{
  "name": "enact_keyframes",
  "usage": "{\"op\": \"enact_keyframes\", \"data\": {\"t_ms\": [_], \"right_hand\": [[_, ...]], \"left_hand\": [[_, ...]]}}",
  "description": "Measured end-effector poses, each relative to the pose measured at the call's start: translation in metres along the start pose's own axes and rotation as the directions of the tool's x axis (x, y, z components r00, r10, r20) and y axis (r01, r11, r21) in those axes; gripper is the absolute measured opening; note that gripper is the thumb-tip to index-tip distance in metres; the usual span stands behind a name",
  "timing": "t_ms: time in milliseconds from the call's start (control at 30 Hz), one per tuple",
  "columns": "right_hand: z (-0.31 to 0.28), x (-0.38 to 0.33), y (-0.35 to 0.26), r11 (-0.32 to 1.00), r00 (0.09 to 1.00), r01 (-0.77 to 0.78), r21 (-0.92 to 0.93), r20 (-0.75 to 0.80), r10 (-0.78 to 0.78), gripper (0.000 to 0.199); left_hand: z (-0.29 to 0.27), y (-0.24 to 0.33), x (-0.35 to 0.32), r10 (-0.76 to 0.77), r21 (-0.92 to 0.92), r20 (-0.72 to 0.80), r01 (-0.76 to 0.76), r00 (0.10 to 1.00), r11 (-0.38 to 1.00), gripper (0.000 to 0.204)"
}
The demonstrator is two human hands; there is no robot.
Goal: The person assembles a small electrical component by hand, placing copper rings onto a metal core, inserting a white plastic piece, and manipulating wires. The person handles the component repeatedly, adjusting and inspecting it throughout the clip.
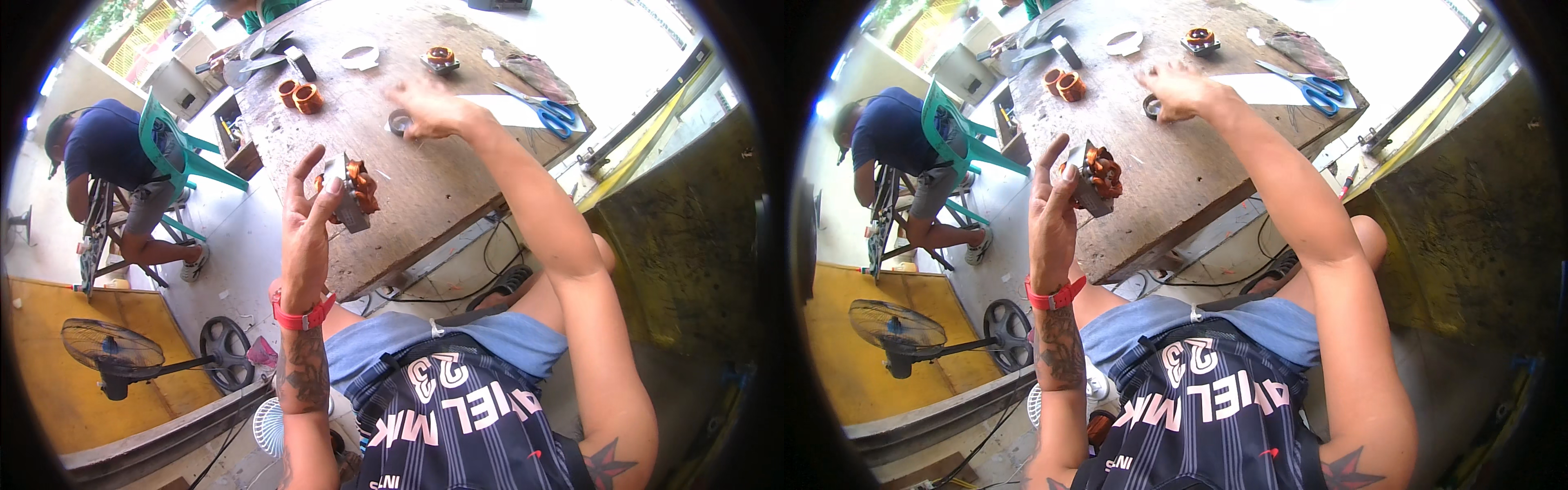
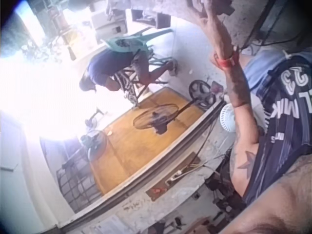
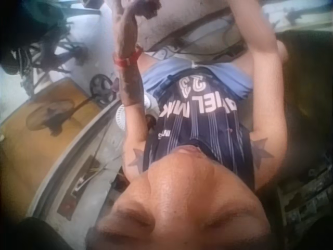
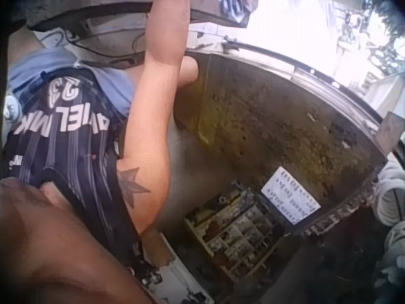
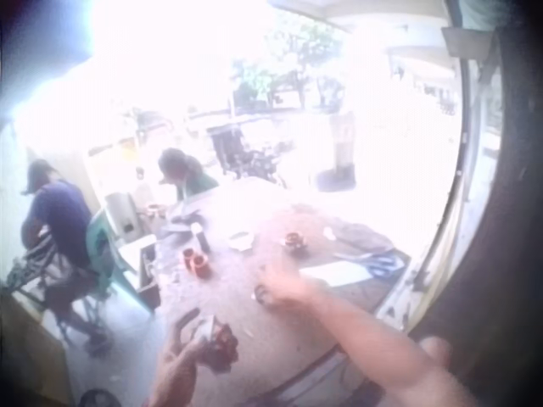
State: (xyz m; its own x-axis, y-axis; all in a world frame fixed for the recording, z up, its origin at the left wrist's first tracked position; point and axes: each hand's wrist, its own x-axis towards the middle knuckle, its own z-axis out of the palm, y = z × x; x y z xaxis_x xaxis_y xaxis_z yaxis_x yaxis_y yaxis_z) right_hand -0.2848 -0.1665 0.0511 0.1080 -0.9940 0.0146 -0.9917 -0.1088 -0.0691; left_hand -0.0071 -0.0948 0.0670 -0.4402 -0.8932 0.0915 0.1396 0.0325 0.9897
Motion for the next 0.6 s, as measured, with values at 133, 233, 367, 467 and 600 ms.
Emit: {"op": "enact_keyframes", "data": {"t_ms": [133, 233, 367, 467, 600], "right_hand": [[-0.067, -0.075, -0.025, 0.633, 0.751, 0.392, 0.668, -0.630, 0.200, 0.051], [-0.060, -0.113, -0.060, 0.490, 0.559, 0.782, 0.386, -0.782, -0.277, 0.098], [0.009, -0.124, -0.096, 0.487, 0.847, 0.526, 0.697, -0.481, -0.225, 0.133], [0.032, -0.124, -0.101, 0.270, 0.954, 0.191, 0.944, -0.113, -0.279, 0.126], [0.016, -0.128, -0.082, 0.084, 0.801, -0.296, 0.952, 0.295, -0.521, 0.084]], "left_hand": [[-0.008, -0.007, -0.009, -0.057, 0.005, -0.010, 0.058, 0.998, 0.998, 0.056], [-0.008, -0.010, -0.015, -0.088, -0.045, 0.007, 0.089, 0.996, 0.995, 0.048], [0.002, -0.007, -0.034, -0.133, -0.269, 0.039, 0.138, 0.990, 0.953, 0.047], [0.001, 0.002, -0.048, -0.109, -0.280, 0.032, 0.114, 0.993, 0.953, 0.053], [-0.006, 0.004, -0.043, -0.088, -0.267, 0.020, 0.090, 0.996, 0.959, 0.056]]}}
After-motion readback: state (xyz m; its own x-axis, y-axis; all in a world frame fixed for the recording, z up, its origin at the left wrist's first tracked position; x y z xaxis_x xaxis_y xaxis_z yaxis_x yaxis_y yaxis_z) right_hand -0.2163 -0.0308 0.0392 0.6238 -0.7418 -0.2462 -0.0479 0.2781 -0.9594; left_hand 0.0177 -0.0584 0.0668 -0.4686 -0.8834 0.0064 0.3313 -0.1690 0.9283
